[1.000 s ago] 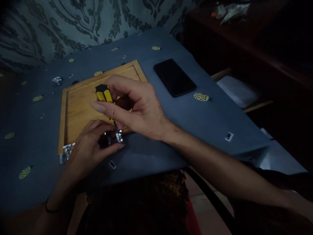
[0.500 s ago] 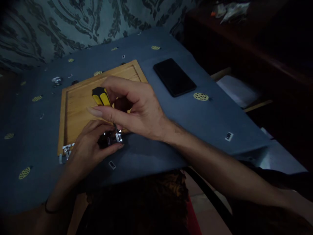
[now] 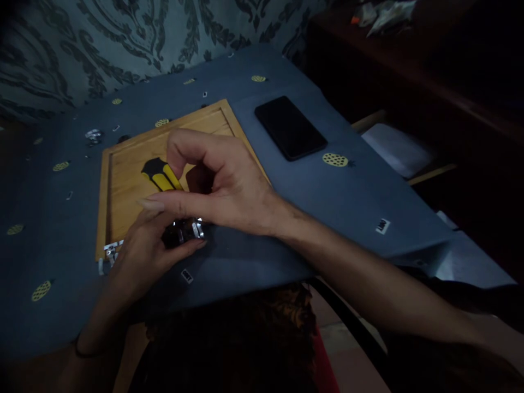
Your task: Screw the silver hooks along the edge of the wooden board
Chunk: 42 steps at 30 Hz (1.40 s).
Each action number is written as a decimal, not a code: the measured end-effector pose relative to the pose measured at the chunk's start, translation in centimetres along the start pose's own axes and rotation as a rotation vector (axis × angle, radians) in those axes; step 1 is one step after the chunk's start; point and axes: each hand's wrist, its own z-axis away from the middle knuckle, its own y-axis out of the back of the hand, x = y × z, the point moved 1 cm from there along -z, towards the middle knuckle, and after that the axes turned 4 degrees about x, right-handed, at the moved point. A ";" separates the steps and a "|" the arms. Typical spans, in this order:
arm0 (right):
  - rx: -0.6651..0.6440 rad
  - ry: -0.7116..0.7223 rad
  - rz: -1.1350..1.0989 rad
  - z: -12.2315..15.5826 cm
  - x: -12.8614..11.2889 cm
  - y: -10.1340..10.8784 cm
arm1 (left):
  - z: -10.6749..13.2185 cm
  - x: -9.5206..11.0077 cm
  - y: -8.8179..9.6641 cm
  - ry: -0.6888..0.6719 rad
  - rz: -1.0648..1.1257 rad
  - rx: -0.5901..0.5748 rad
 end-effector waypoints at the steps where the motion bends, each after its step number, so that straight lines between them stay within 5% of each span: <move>1: 0.007 -0.015 -0.012 0.0 0.1 -0.1 | 0.0 0.0 0.0 -0.002 0.002 -0.001; 12: -0.052 -0.052 -0.187 -0.2 -0.4 -0.4 | -0.1 0.1 0.0 0.020 0.045 -0.014; 18: 0.004 0.044 -0.022 -0.1 -0.3 -0.4 | -0.1 0.0 0.0 0.028 0.051 -0.016; 27: 0.372 0.102 0.122 0.4 -1.1 -0.5 | -0.1 0.1 0.1 0.030 0.055 -0.020; 42: 0.195 0.015 0.043 0.5 -0.5 -1.0 | -0.2 0.0 0.2 0.027 0.051 -0.036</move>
